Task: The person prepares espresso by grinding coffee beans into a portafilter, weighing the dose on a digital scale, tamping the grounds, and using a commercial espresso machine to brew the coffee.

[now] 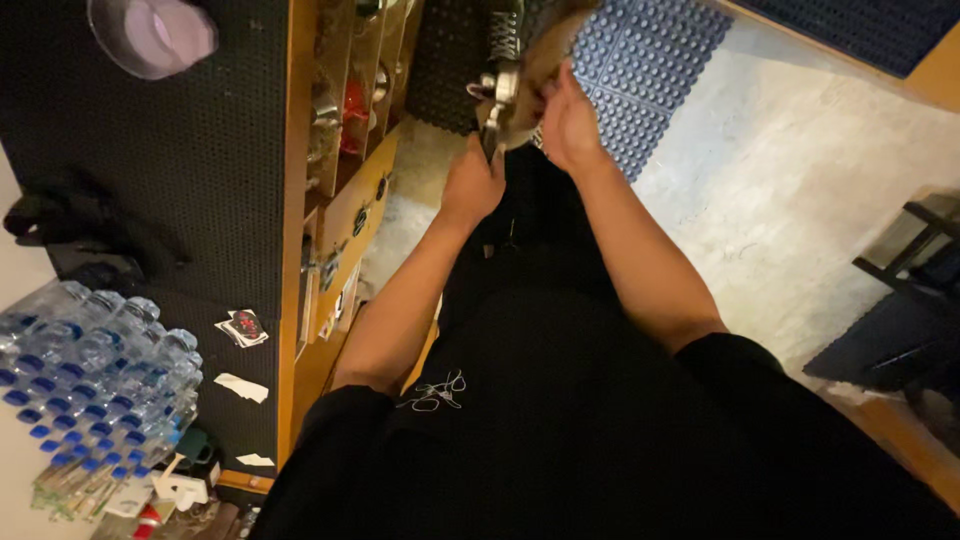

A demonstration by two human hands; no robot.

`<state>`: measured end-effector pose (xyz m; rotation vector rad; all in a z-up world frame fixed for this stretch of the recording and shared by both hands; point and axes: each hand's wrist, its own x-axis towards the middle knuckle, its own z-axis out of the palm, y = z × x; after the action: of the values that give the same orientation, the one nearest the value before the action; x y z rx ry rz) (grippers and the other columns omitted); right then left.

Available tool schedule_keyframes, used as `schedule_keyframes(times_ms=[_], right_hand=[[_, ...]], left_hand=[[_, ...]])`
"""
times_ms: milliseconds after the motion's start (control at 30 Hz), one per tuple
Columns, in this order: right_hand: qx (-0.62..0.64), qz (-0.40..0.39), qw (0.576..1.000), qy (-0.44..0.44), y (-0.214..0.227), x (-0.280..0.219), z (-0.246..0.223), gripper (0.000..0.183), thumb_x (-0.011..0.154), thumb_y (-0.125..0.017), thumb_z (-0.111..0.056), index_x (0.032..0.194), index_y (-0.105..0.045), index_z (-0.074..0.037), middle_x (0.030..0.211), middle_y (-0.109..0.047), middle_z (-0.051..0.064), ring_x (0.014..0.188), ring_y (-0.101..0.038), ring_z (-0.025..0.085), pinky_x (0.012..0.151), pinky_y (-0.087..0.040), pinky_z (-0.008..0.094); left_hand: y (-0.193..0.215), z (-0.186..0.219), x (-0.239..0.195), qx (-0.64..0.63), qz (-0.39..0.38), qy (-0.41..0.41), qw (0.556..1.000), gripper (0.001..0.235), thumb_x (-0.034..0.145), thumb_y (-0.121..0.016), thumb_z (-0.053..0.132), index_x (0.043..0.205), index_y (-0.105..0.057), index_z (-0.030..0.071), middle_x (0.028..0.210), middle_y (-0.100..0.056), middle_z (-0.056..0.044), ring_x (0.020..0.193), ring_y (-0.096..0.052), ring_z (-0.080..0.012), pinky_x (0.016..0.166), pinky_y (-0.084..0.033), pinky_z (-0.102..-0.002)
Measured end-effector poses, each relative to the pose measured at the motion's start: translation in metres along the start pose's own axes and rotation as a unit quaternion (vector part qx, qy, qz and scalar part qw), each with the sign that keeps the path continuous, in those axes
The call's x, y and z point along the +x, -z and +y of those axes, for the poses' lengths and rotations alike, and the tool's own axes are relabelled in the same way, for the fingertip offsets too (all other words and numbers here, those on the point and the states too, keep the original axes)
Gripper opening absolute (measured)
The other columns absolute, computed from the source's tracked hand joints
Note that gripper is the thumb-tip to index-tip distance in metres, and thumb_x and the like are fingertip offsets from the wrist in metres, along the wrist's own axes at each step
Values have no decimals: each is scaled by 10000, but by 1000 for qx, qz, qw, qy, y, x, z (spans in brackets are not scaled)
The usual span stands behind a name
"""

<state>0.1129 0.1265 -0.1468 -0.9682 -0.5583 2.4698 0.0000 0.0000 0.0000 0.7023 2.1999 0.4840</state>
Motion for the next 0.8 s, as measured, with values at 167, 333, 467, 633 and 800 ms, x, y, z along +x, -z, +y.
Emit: schedule_keyframes(times_ms=[167,333,467,633,800], right_hand=[[-439,127,888,48,-18,-13,0,565,1202,-403,-472,1224,-583,63,1075,-538,157,1021,-519,304,983,-468,380],[-88,83,991,-54,-41,-17,-22,668,1067,-408,-505,1565,-323,-69,1579,-415,75,1458,-400,254,1220,-323,397],[-244,124,961,-27,-34,-7,-10,757,1090,-436,-557,1574,-390,23,1646,-433,161,1518,-413,302,1267,-306,384],[-141,75,987,-9,-21,0,5,706,1082,-438,-511,1586,-311,-33,1663,-345,126,1545,-321,270,1273,-253,376],[-488,49,866,99,-36,-10,-14,636,1150,-405,-471,1580,-393,-3,1610,-473,148,1535,-412,286,1287,-295,384]], left_hand=[[-2,5,8,22,-1,24,999,483,999,-568,288,1375,-466,2,928,-699,-337,875,-670,-537,779,-528,-611],[-2,9,12,-28,-6,5,1000,561,995,-584,306,1418,-418,-23,979,-680,-369,900,-648,-555,801,-516,-602],[-8,5,6,-50,27,16,998,554,961,-555,266,1436,-423,15,973,-699,-340,922,-659,-537,794,-520,-602],[-10,-4,9,-52,23,-26,998,525,948,-588,237,1376,-470,-43,963,-694,-350,868,-657,-546,732,-527,-602],[-33,-36,12,10,10,-16,1000,471,1048,-598,322,1304,-479,-54,914,-698,-302,823,-688,-481,721,-561,-559]])
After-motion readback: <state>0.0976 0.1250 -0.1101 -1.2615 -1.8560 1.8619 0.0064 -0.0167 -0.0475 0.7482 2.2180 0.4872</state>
